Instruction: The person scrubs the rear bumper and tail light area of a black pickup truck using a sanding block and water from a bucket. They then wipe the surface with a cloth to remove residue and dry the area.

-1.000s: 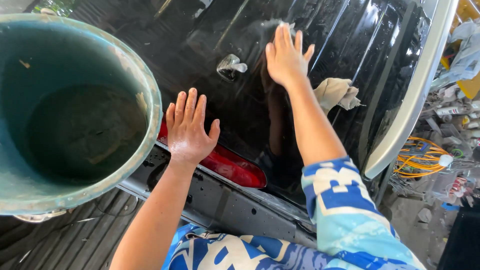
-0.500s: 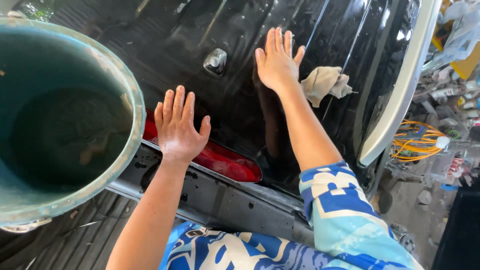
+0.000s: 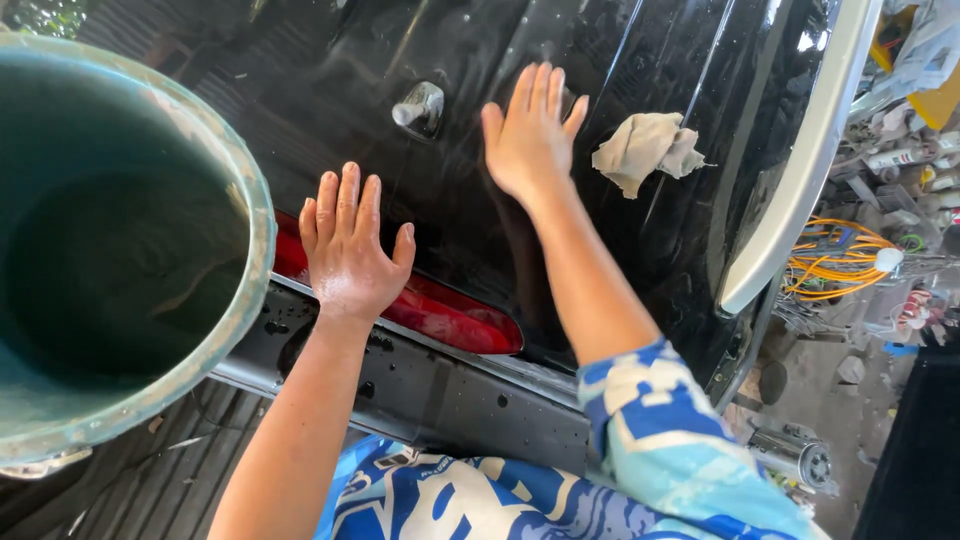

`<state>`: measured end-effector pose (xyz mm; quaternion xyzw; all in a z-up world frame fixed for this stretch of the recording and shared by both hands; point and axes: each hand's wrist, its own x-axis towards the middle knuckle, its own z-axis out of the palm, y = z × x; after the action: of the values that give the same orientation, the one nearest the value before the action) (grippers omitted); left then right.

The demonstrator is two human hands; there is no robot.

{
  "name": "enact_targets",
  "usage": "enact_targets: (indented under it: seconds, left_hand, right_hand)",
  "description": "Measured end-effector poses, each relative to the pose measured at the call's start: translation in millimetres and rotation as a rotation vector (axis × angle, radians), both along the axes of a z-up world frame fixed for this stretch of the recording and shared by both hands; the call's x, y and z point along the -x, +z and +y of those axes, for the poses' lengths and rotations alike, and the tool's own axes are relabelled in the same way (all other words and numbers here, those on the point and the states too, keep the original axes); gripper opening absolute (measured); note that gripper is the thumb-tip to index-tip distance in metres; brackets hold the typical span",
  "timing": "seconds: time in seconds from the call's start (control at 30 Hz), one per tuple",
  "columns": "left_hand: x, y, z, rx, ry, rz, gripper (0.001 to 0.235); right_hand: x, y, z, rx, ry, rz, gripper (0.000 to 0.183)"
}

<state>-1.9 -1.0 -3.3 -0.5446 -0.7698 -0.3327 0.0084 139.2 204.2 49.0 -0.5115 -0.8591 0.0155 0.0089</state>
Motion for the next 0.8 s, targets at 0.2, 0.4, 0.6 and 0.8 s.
enact_targets:
  seconds: [0.2, 0.4, 0.6, 0.8]
  left_hand:
    - [1, -2, 3, 0.003, 0.018, -0.011, 0.061]
    - [1, -2, 2, 0.0, 0.011, -0.006, 0.061]
    - [0, -2, 4, -0.013, 0.016, -0.009, 0.061]
    - [1, -1, 3, 0.015, 0.027, -0.016, 0.062]
  right_hand:
    - [-12, -11, -96, -0.011, 0.116, -0.033, 0.079]
    - [5, -3, 26, -0.002, -0.013, -0.01, 0.073]
    - [0, -10, -60, -0.071, 0.068, -0.01, 0.075]
    - [0, 8, 1, 0.089, 0.192, -0.098, 0.074]
